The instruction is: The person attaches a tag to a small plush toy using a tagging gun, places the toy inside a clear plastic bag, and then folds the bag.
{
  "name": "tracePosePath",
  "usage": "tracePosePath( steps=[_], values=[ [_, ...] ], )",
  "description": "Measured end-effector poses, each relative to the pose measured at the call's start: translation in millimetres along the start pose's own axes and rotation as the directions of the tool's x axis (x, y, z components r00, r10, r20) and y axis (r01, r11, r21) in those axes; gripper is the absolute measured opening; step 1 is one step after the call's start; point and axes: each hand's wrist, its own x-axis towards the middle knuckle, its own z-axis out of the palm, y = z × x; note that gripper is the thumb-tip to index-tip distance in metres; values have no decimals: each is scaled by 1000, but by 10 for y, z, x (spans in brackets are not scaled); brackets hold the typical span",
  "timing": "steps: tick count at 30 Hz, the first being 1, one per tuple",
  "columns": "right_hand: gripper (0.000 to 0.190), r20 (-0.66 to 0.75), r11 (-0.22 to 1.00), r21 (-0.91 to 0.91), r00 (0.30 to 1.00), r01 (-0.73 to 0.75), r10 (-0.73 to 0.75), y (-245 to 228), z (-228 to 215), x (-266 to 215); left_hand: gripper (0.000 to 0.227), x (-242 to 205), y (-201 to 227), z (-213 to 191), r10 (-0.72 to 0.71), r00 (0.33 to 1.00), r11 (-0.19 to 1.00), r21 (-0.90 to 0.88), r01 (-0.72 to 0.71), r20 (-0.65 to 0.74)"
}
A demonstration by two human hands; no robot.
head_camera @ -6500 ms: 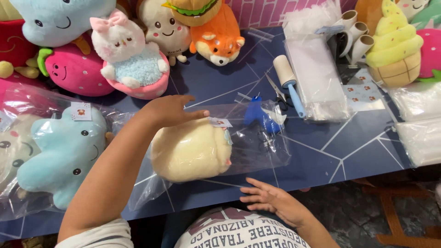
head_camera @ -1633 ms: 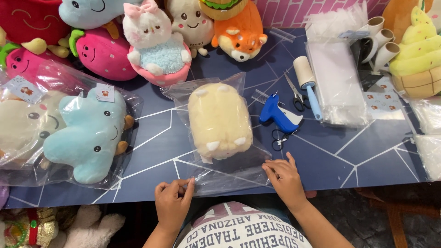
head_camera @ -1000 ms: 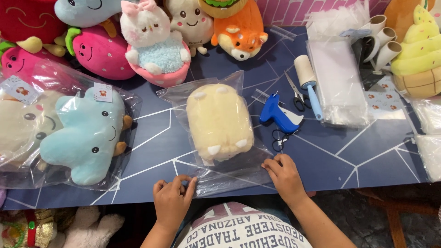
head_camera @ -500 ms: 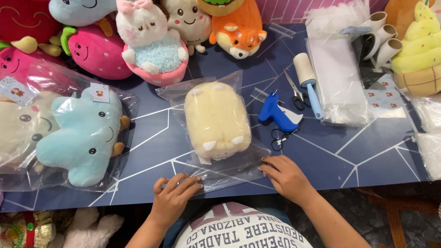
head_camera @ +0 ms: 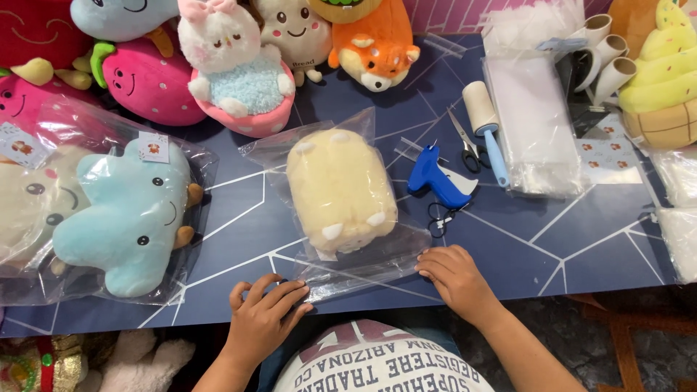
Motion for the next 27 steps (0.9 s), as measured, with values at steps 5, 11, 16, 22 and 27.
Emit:
tracePosePath(
  steps=[5,11,16,22,27],
  values=[
    [24,46,933,60,935,-354,351,23,102,-17,14,23,93,103,-90,988,993,68,99,-122],
    [24,-10,885,-21,886,-465,465,63,231,19,15,-65,104,298,-309,949,950,23,310,-59],
    [13,-126,897,-120,903,-425,411,42,303,95,14,13,120,318,-394,917,919,-37,393,-58],
    [19,-206,887,-259,919,-383,336,-3,377,161,27,40,180,427,-549,835,836,-37,547,-38],
    [12,-142,970,-215,986,-116,87,-2,400,207,31,87,242,481,-568,818,819,31,573,-93]
  ],
)
